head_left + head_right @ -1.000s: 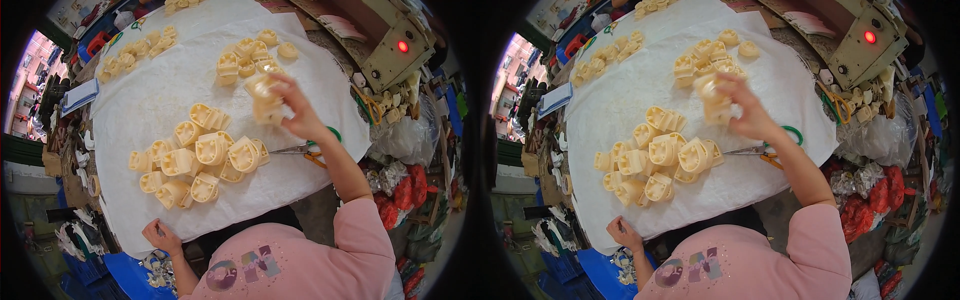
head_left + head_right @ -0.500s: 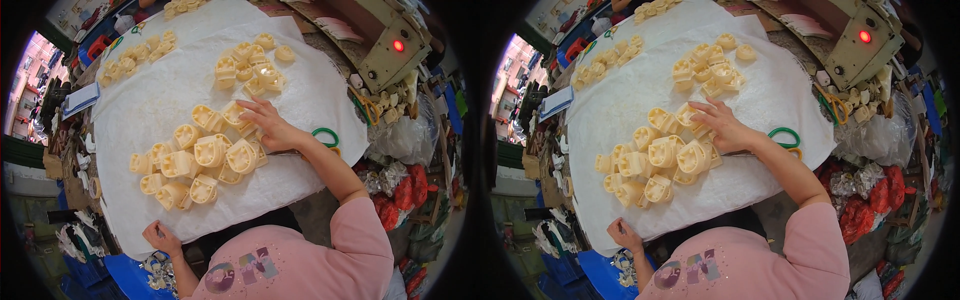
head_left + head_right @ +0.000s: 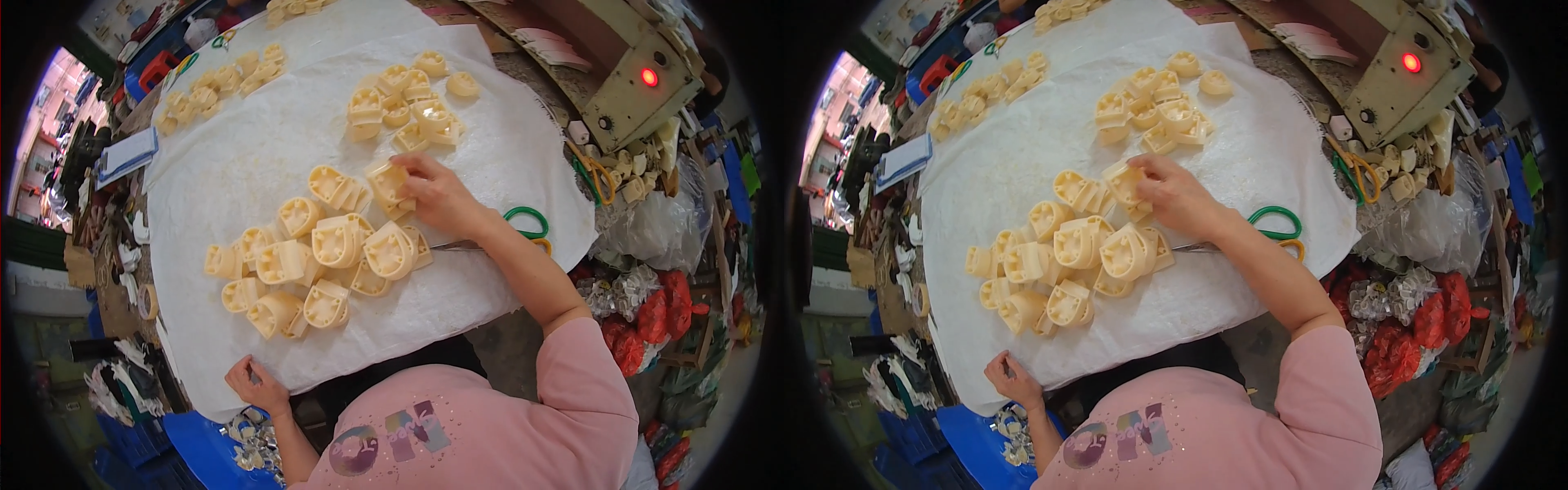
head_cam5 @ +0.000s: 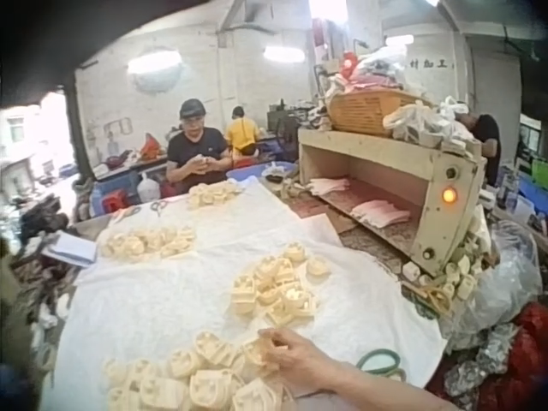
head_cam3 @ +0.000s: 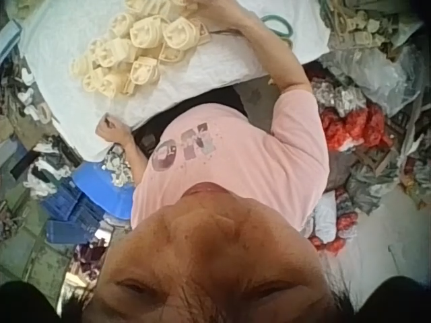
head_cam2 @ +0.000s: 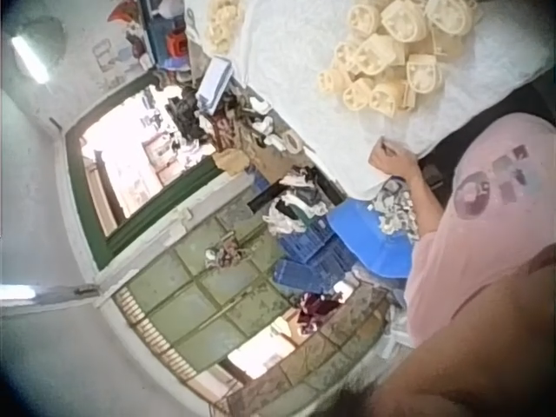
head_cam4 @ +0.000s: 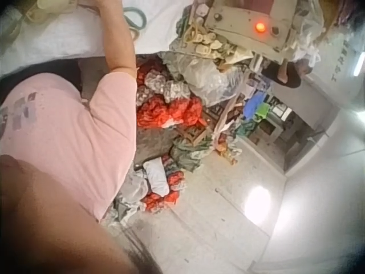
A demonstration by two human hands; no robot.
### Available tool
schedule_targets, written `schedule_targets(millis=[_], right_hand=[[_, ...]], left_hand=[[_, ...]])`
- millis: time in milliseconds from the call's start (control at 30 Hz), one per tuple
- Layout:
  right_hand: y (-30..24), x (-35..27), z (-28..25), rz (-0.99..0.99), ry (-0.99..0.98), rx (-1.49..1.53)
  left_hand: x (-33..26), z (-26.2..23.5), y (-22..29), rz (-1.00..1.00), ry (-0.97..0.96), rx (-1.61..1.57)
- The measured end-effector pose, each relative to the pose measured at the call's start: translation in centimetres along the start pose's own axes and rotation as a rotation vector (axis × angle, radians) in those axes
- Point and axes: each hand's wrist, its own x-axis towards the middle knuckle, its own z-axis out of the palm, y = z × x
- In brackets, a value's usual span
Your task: The worker is inspecting and organizing plastic or foam shoe sole components, occasionally using scissors to trim excess material.
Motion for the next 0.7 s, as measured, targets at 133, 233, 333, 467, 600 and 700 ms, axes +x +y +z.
schedule_targets(millis=[133,233,333,467,600,700], right_hand=[[-0.7,0.5,-1.3,0.151,-0.113,0.143],[-1.5,0.3,-1.5,0.027,-0.205,-0.057],[-3.2,0.1,-2.1,0.011,-0.209,-0.194],[-3.7,0.2,-3.7,0.068,-0.162,-0.101],[2.8,0.4,-5.7,0.156,0.19,-0.019],[9.9,0.7,-7.4,0.533,0.343,-0.054]], left_hand=[[0.1,-0.2,0.7,-0.081,-0.005,-0.054],[0.2,0.0,0.6,-0.043,0.0,-0.07],[-0.2,0.0,0.3,-0.057,0.025,-0.064],[-0.2,-0.2,0.7,-0.041,0.014,-0.079],[-0.3,-0.2,0.4,-0.039,0.016,-0.062],[-0.2,0.0,0.2,-0.015,-0.002,-0.053]])
